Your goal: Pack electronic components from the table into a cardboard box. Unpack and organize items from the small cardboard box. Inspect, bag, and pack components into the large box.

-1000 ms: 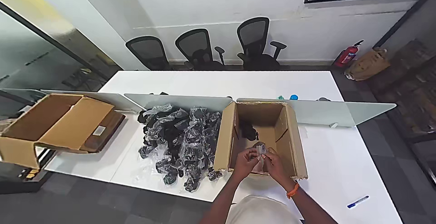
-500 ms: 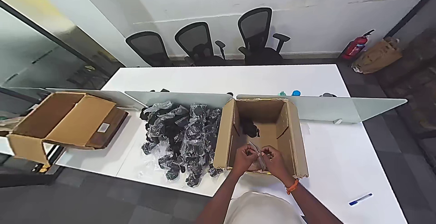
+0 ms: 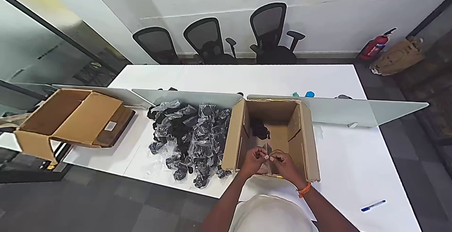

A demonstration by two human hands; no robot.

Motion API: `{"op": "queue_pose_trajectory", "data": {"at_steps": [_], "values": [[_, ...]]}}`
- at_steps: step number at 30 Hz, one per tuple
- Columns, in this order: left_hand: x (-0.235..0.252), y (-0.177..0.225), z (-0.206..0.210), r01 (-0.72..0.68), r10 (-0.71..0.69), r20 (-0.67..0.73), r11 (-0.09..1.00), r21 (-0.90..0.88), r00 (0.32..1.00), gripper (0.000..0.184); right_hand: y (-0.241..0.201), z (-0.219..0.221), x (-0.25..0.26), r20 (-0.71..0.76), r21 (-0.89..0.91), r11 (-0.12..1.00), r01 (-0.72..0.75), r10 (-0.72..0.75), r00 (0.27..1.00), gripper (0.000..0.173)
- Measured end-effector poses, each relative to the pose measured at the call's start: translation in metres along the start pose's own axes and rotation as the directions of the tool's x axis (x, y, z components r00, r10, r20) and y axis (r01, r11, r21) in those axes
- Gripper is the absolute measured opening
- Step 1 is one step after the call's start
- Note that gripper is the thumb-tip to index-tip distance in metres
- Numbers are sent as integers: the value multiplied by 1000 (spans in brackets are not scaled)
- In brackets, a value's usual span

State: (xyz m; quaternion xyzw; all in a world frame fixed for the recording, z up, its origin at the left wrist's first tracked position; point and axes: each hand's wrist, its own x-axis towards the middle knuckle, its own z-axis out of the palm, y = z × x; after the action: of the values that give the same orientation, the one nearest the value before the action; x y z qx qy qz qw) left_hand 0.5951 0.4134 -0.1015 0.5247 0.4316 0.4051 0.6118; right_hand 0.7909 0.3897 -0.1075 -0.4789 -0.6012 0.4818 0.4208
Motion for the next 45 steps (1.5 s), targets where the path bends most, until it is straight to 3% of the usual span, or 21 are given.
{"op": "queue_pose_trajectory", "data": {"at_steps": [4, 6, 10, 15, 19, 23, 28, 30, 32, 33, 37, 42, 45], "values": [[0, -1, -2, -31, 31, -2, 999, -11, 1000, 18, -4, -4, -1, -68, 84, 995, -51, 57, 996, 16], [-2, 0, -1, -20, 20, 12, 1000, -3, 1000, 21, -9, -4, -1, -1, 76, 990, -117, 117, 993, 15], [-4, -7, 4, -66, 57, 79, 991, 118, 995, 19, -8, 3, 2, 150, -16, 977, -214, 214, 965, 29], [-4, -9, 5, -84, 68, 116, 987, 135, 991, 21, -3, 0, 2, 139, 5, 989, -145, 143, 980, 34], [-5, -3, -1, -52, 53, 120, 999, -9, 991, 27, -3, 0, -1, 128, 74, 988, -138, 128, 984, 34], [-7, 13, -28, -93, 96, -110, 995, 31, 989, 24, -13, -21, -8, 9, -91, 974, -209, 211, 977, 33], [-25, 42, -22, -122, 126, -48, 990, 65, 991, 24, -23, -29, -30, -9, -353, 917, -185, 194, 981, 37], [-27, 49, -13, -132, 133, -30, 991, 7, 991, 27, -28, -29, -34, -80, -409, 895, -180, 161, 984, 32], [-28, 53, -4, -145, 145, -16, 988, -54, 989, 30, -32, -27, -38, -176, -472, 874, -113, 33, 984, 22], [-28, 56, 0, -149, 149, -2, 986, -74, 989, 31, -35, -26, -39, -185, -504, 862, -49, -52, 981, 26], [-28, 66, 21, -163, 169, 63, 983, -84, 984, 32, -50, -18, -41, -35, -465, 854, 232, -279, 960, 20], [-34, 80, 42, -169, 183, 110, 977, -127, 977, 29, -52, -18, -34, 84, -423, 900, 103, -74, 994, 21], [-37, 78, 47, -149, 159, 158, 986, -72, 975, 26, -53, -15, -34, 24, -314, 949, 1, 7, 1000, 28]]}}
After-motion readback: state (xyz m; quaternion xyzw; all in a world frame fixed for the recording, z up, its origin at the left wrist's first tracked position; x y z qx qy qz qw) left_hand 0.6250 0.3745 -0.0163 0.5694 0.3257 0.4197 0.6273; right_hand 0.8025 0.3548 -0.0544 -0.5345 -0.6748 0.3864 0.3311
